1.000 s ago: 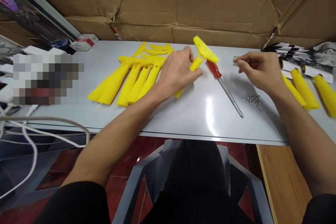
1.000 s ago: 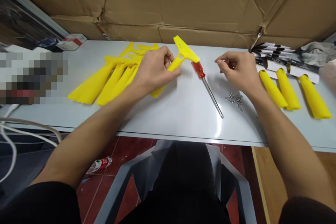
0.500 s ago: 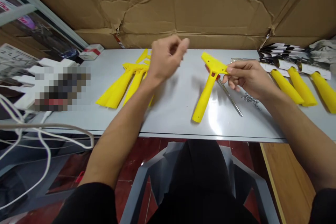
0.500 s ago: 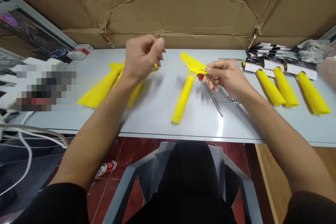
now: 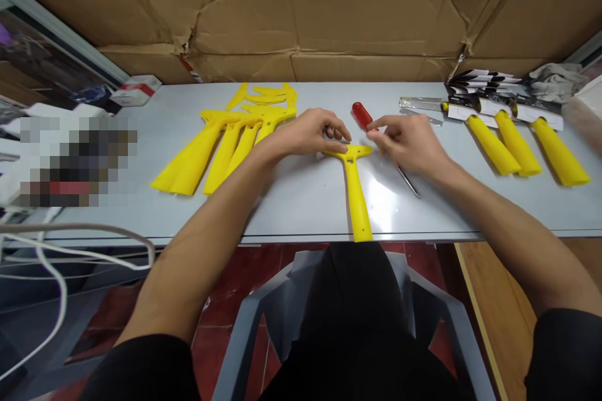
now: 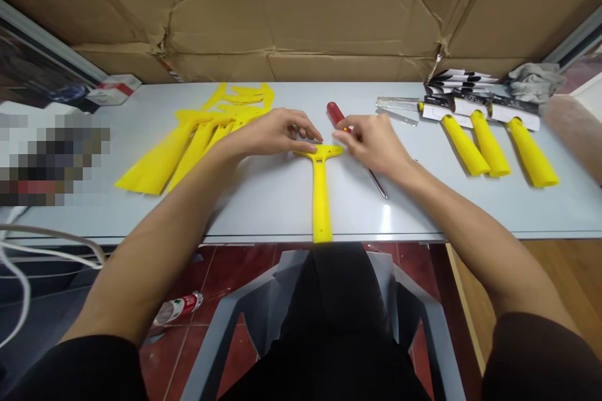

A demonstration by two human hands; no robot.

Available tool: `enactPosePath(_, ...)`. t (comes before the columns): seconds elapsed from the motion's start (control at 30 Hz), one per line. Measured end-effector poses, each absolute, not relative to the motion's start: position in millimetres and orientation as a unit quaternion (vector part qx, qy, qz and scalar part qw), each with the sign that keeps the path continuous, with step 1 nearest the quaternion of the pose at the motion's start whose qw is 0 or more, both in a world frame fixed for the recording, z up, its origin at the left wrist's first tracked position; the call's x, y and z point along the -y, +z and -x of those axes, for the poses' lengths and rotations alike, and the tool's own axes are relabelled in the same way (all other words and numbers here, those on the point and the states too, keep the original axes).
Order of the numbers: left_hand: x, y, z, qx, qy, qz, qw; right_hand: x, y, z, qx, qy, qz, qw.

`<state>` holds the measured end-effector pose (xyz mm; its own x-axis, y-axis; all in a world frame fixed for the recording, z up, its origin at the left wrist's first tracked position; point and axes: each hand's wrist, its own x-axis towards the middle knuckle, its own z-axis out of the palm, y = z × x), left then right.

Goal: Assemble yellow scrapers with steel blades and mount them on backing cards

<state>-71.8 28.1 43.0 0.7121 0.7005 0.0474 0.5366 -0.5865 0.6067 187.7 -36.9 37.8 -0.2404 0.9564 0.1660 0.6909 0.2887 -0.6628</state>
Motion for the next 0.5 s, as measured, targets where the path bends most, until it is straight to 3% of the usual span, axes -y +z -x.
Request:
enactPosePath(0.1, -30.9, 38.3, 70.4, -0.365, 0.157, -0.868, 0.296, 19.6, 50.0, -222.4, 0.704, 0.106, 0.627, 0.315)
enactPosePath(0.2, -31.1, 34.9, 67.6, -0.388, 0.181, -0.858, 0.285, 1.9, 52.5, -261.5, 0.65, 0.031, 0.722, 0.236)
enactPosePath(0.3, -29.3, 36.1, 66.3, -0.401, 0.18, -0.86, 0.259, -10.9, 42.5, -285.5, 0.646, 0.058, 0.74, 0.177)
enactPosePath(0.5, -25.3, 43.7, 69.4, -0.403, 0.093, -0.881, 0.231, -21.5, 27.2, -290.6, 0.683, 0.108, 0.704, 0.16)
